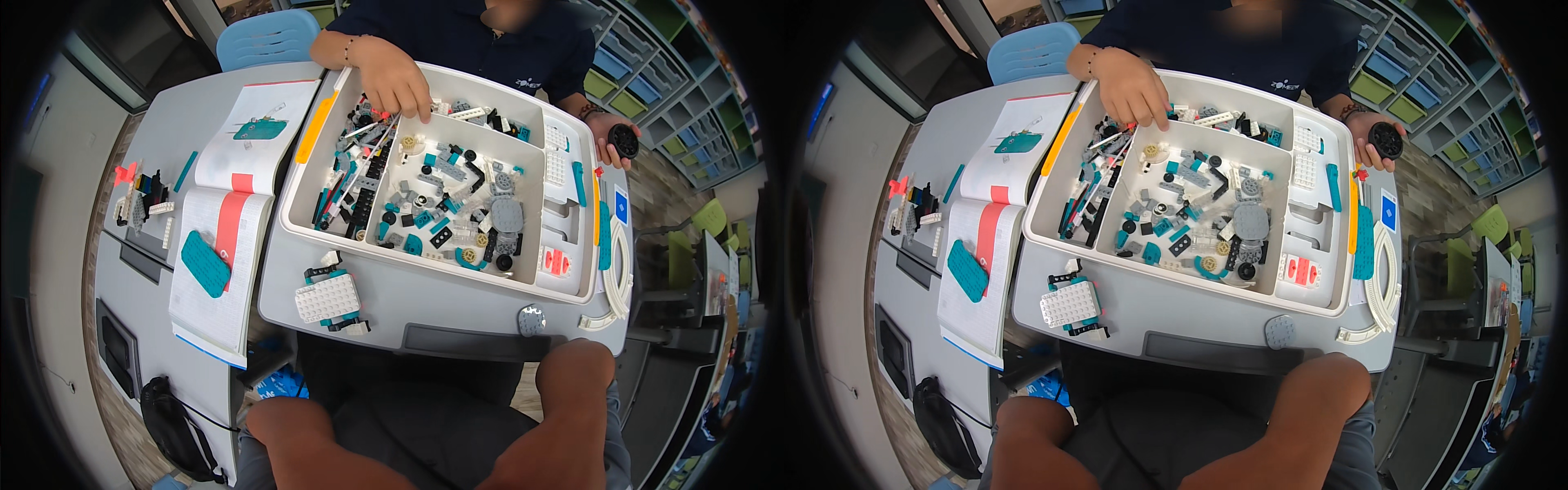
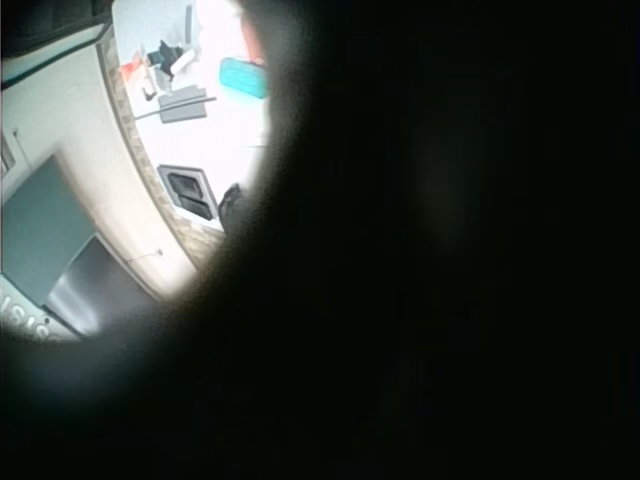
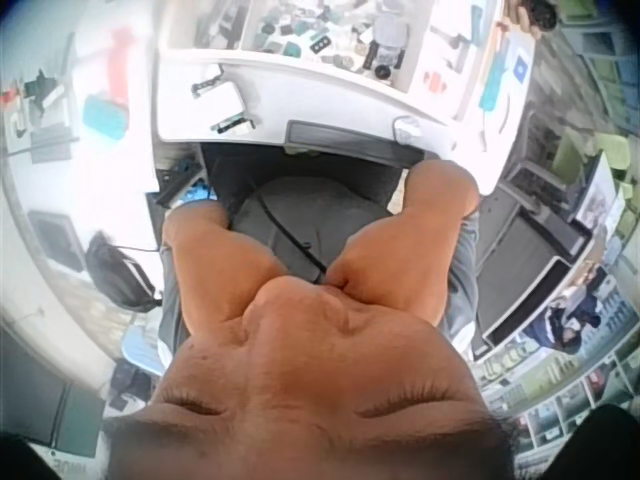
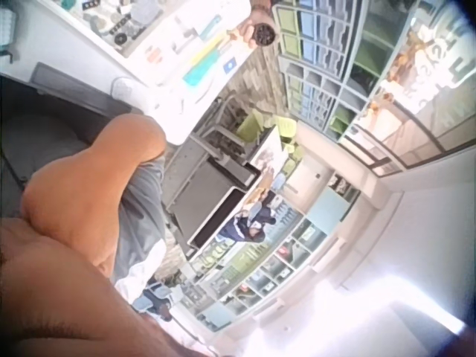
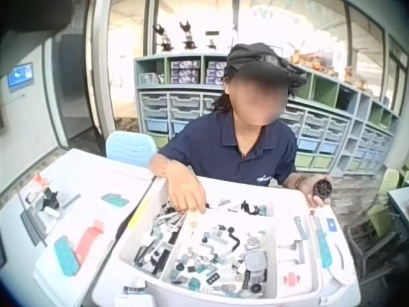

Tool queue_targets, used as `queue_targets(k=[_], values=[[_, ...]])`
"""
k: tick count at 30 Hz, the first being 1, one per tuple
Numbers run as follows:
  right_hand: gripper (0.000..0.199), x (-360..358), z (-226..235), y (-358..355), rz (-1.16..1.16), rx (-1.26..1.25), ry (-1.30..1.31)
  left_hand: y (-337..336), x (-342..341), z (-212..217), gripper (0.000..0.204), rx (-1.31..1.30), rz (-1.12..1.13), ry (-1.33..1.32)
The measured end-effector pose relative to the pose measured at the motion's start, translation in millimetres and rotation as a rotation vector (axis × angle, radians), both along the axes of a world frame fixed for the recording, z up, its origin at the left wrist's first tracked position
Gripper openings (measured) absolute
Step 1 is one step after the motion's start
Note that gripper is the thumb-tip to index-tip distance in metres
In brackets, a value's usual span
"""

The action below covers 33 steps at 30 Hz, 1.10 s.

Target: The person assembles a small Lego model using pieces from a compartmentalized tray. They select various bricks and connectors, attach them to a baseplate, and build up a small structure while referencing an instruction booklet.

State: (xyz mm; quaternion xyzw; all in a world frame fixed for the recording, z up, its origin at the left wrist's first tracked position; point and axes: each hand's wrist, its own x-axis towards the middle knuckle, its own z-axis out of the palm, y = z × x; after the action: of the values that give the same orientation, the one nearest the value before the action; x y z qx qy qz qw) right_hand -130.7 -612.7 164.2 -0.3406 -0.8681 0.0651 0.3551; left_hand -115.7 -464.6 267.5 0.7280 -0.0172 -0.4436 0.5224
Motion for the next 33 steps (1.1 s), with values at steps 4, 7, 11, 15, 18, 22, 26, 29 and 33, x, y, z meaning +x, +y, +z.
queue_targets(k=[4,7,11,15,18,22,26,29,33], values=[[0.028,12,3,3,-0.029,-0.052,0.147,34,-33,-44,0.029,-0.035,-0.037,-0.003],[0.026,16,12,9,-0.078,-0.133,0.399,68,-50,-93,0.032,-0.071,-0.081,-0.020],[0.028,22,-3,21,-0.050,-0.196,0.634,66,25,-116,0.034,-1.349,-1.005,-0.528],[0.030,16,-6,26,-0.103,-0.130,0.705,62,11,-123,0.034,-1.433,-0.971,-0.553],[0.030,12,-10,25,-0.105,-0.110,0.713,62,12,-121,0.036,-1.392,-0.994,-0.479],[0.029,8,-6,26,-0.119,-0.082,0.759,64,15,-116,0.036,-1.343,-1.054,-0.474],[0.030,16,-9,23,-0.077,-0.135,0.723,64,15,-121,0.037,-1.346,-1.016,-0.484],[0.030,12,-12,25,-0.105,-0.069,0.737,65,16,-121,0.038,-1.338,-1.039,-0.475],[0.031,14,-9,24,-0.110,-0.091,0.696,66,15,-121,0.039,-1.323,-1.009,-0.436]])
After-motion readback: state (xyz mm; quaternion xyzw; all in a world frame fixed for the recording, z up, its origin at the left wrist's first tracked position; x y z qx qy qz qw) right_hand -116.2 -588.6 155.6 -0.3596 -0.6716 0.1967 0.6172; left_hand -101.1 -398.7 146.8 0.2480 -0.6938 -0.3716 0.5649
